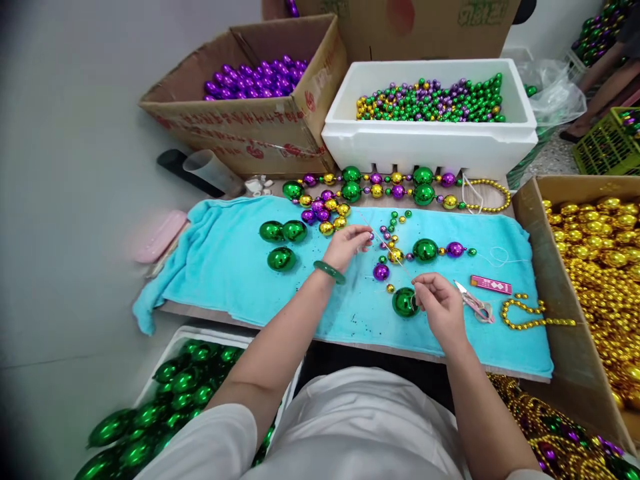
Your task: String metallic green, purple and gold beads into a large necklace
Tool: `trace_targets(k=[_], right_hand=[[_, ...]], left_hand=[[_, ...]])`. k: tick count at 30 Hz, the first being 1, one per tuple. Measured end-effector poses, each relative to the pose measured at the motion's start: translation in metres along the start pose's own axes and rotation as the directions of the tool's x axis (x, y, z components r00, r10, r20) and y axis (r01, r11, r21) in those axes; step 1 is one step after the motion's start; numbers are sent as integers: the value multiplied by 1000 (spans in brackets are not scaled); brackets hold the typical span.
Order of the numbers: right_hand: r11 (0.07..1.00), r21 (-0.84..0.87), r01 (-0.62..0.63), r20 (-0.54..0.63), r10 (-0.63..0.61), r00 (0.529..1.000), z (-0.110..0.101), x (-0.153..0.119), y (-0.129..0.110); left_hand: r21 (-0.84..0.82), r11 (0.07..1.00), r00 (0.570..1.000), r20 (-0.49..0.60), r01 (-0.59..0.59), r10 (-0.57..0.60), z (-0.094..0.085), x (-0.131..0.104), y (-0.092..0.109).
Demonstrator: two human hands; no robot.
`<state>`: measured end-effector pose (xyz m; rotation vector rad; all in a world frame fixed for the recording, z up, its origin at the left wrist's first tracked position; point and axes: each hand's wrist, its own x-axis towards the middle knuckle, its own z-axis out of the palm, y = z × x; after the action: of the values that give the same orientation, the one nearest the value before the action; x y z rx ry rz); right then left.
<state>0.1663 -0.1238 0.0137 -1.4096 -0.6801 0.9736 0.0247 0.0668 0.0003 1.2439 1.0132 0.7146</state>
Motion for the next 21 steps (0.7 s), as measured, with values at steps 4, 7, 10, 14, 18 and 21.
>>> trace_targets(k=[4, 7, 10, 14, 18, 21], right_hand=[[996, -92, 10, 31, -7, 999, -6, -4, 8], [991, -132, 22, 24, -19, 1000, -6, -5, 9], [989, -142, 32, 6, -31, 999, -5, -5, 8], [989, -141, 47, 0, -47, 999, -3, -6, 7], [988, -144, 61, 5, -61, 998, -2, -7, 7], [988, -145, 51, 1, -52, 999, -1, -8, 7]], left_hand=[[-529, 829, 983, 132, 179, -128, -15, -12, 21], [-606, 775, 984, 132, 179, -124, -21, -20, 31], [-640, 750, 985, 119, 169, -121, -22, -23, 34], [-651, 736, 983, 119, 183, -139, -22, -26, 37], [-646, 737, 980, 135, 199, -147, -22, -29, 40], [-665, 717, 978, 151, 210, -146, -22, -30, 40]])
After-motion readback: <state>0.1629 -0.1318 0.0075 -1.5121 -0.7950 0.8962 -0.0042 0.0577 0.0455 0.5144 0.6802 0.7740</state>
